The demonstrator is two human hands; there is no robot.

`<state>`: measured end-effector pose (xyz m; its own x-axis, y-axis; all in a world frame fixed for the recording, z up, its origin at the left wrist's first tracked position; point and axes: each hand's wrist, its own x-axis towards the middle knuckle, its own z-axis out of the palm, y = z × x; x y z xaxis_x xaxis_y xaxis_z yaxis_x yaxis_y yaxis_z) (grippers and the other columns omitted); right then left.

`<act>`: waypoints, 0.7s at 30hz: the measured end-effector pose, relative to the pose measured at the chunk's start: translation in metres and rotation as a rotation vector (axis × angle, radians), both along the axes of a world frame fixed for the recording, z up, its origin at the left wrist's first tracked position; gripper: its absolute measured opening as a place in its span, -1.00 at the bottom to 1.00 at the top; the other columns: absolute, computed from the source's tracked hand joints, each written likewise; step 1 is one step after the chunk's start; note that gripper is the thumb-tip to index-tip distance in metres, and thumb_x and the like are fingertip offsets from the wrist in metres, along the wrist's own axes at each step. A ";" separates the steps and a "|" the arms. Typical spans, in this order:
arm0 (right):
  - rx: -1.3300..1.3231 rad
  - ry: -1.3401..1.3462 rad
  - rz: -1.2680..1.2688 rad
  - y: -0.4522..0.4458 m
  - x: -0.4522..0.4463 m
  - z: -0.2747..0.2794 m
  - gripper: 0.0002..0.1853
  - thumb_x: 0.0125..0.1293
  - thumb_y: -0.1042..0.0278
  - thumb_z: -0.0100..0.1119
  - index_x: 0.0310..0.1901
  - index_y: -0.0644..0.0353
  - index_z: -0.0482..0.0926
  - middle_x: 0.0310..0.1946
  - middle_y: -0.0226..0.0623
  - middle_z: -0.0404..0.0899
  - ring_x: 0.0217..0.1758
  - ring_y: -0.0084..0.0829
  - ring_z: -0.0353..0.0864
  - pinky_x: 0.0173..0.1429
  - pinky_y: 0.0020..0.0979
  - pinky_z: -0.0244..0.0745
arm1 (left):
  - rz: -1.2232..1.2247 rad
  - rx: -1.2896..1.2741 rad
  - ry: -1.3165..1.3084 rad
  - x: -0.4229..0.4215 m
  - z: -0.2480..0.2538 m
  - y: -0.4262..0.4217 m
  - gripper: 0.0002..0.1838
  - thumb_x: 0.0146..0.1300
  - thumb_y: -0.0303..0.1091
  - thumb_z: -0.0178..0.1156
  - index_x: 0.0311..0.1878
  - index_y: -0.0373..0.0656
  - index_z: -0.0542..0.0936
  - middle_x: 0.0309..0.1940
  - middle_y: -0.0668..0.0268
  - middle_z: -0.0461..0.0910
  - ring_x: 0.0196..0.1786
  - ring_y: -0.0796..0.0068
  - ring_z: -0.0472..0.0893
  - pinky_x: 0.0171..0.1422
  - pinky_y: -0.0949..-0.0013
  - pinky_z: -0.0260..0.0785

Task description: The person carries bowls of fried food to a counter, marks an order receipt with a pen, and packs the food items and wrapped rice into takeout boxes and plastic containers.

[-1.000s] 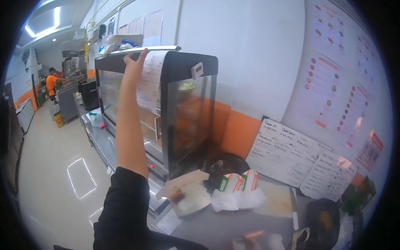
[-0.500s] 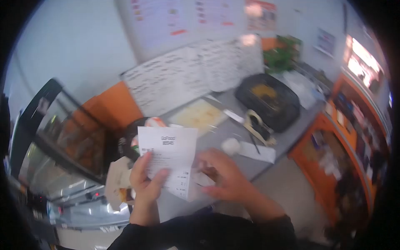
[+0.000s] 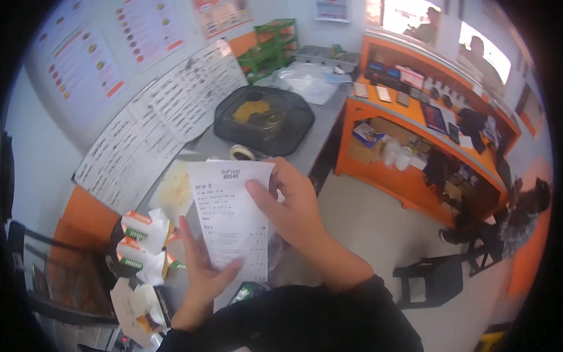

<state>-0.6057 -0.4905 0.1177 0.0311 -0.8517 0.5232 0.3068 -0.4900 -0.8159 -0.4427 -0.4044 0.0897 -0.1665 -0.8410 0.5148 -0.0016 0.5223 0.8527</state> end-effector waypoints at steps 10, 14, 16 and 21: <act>-0.027 -0.248 -0.197 -0.026 -0.097 0.031 -0.91 0.29 0.50 0.05 -0.21 0.30 0.42 -0.32 -0.31 0.58 -0.29 -0.66 0.54 -0.24 -0.62 0.41 | -0.379 0.283 -0.306 -0.068 -0.011 -0.022 0.08 0.05 -0.58 0.22 0.36 -0.31 -0.45 0.27 0.03 0.17 0.30 0.27 0.26 0.30 0.28 0.16; -0.063 -0.248 -0.270 -0.029 -0.116 0.032 -0.92 0.29 0.50 0.04 -0.22 0.30 0.42 -0.31 -0.30 0.58 -0.28 -0.65 0.54 -0.21 -0.62 0.42 | -0.431 0.346 -0.254 -0.077 -0.020 -0.025 0.07 0.03 -0.63 0.20 0.37 -0.27 -0.43 0.27 0.08 0.14 0.29 0.31 0.26 0.31 0.24 0.17; -0.063 -0.250 -0.291 -0.028 -0.120 0.031 -0.92 0.28 0.51 0.05 -0.22 0.30 0.42 -0.31 -0.30 0.58 -0.27 -0.66 0.54 -0.20 -0.62 0.41 | -0.442 0.366 -0.246 -0.078 -0.022 -0.025 0.06 0.05 -0.63 0.20 0.37 -0.27 -0.43 0.27 0.09 0.15 0.27 0.32 0.28 0.30 0.26 0.18; -0.070 -0.269 -0.308 -0.032 -0.124 0.025 -0.92 0.28 0.53 0.04 -0.22 0.29 0.42 -0.32 -0.32 0.57 -0.27 -0.67 0.53 -0.18 -0.62 0.40 | -0.463 0.367 -0.310 -0.077 -0.019 -0.032 0.04 0.06 -0.60 0.20 0.38 -0.30 -0.39 0.27 0.10 0.17 0.29 0.35 0.26 0.32 0.28 0.15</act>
<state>-0.7293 -0.5224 0.1431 -0.3653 -0.7619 0.5348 0.3352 -0.6436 -0.6880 -0.5198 -0.4360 0.0704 -0.6467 -0.7586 0.0786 -0.1208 0.2037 0.9716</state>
